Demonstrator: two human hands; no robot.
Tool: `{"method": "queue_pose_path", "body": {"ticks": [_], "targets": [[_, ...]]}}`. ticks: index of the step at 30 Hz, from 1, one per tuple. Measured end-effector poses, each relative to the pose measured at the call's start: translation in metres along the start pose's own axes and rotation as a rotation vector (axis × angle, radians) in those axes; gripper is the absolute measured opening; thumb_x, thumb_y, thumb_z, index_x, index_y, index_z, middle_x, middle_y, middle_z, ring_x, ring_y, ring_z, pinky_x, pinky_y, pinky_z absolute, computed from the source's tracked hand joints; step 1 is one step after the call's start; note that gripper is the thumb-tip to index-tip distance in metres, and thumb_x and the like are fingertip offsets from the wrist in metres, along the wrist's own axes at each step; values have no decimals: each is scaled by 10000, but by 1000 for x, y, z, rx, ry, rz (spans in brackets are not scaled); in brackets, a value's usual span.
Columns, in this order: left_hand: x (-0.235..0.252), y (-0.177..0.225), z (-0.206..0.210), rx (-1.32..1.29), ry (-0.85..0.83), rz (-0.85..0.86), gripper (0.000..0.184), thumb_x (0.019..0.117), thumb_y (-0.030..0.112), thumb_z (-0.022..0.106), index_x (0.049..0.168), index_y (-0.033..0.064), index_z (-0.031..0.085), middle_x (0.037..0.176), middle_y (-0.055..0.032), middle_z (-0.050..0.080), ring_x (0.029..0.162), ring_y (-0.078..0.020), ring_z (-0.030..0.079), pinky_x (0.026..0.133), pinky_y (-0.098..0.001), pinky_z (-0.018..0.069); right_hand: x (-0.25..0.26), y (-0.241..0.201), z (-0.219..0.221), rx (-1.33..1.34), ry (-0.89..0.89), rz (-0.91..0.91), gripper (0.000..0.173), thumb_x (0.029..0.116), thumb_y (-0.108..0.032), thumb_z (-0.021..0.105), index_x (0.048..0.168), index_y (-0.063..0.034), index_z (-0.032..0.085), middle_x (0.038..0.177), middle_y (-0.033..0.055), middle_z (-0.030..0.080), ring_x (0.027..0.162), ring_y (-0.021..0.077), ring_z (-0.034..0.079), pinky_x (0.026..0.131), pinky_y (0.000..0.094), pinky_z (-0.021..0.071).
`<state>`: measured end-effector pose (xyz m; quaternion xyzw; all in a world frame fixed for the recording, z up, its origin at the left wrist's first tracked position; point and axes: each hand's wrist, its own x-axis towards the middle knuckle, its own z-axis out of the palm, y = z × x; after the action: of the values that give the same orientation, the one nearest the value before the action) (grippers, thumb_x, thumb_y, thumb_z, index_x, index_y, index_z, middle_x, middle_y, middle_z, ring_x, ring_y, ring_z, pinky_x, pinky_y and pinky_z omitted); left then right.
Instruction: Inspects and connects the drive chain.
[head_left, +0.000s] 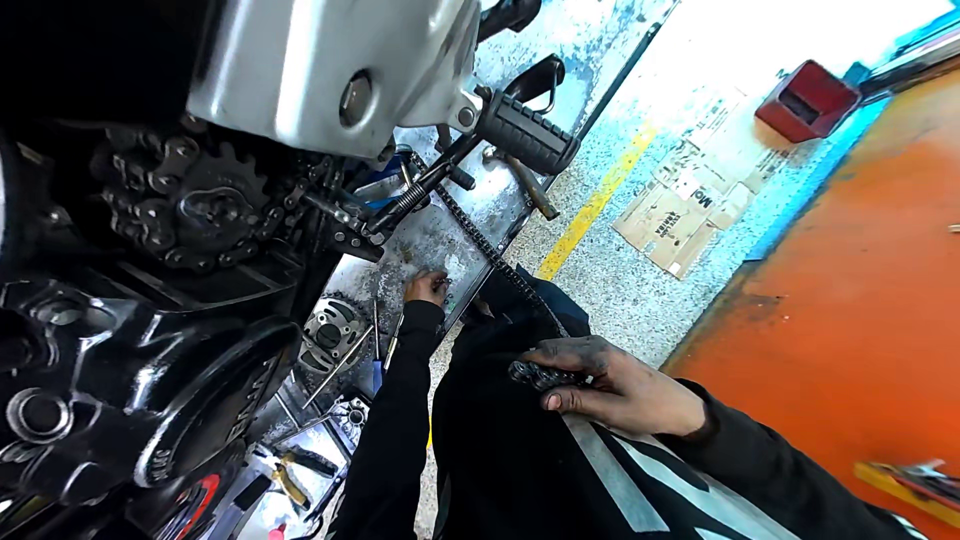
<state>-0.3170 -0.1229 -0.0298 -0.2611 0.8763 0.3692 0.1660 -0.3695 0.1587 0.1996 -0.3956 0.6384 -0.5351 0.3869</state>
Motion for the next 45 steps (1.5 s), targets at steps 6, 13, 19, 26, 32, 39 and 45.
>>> {"method": "queue_pose_path", "body": {"ticks": [6,13,19,26,32,39,45], "targets": [[4,3,1,30,-34,-27,272,957,186,709,1214,105,745,1254,-145,692,1114,-316,678,1021,-528,514,1,1,1,3,-11,4,376,1015,-360,641,1261,-83,703,1101,-28,721,1023,5,657,906,210,568],[4,2,3,20,-33,-32,289,950,168,714,1226,86,738,1270,-162,684,1164,-331,660,1051,-542,493,2,1,1,-5,-10,9,380,1015,-371,637,1255,-85,706,1110,-29,722,1024,10,659,910,223,569],[5,8,1,33,-60,-88,294,959,193,707,1236,100,736,1297,-155,675,1201,-336,643,1061,-559,479,3,1,1,0,-12,-3,372,1013,-356,644,1248,-74,707,1090,-25,721,1017,11,658,906,216,568],[9,14,-2,130,-120,-109,294,977,243,681,1246,137,737,1313,-151,668,1223,-343,634,1058,-573,480,2,1,0,11,-11,3,365,1015,-355,641,1238,-75,708,1055,-26,714,990,5,653,883,206,564],[8,12,-1,176,-146,-92,311,971,240,688,1260,135,730,1350,-155,645,1244,-354,620,1054,-592,479,3,2,0,22,-21,7,360,1014,-347,645,1240,-74,708,1073,-24,715,999,5,655,885,202,565],[-2,2,2,129,-50,-7,308,981,220,675,1266,117,730,1320,-145,660,1209,-328,640,1048,-534,499,5,0,-1,6,-12,8,370,1015,-356,640,1239,-69,709,1095,-23,719,1026,7,655,912,210,565],[-3,4,2,133,-47,-4,311,974,214,684,1264,112,725,1325,-145,659,1218,-329,637,1053,-540,496,7,1,1,14,-26,13,369,1011,-355,648,1237,-71,712,1092,-19,721,1020,17,659,910,219,569]]}}
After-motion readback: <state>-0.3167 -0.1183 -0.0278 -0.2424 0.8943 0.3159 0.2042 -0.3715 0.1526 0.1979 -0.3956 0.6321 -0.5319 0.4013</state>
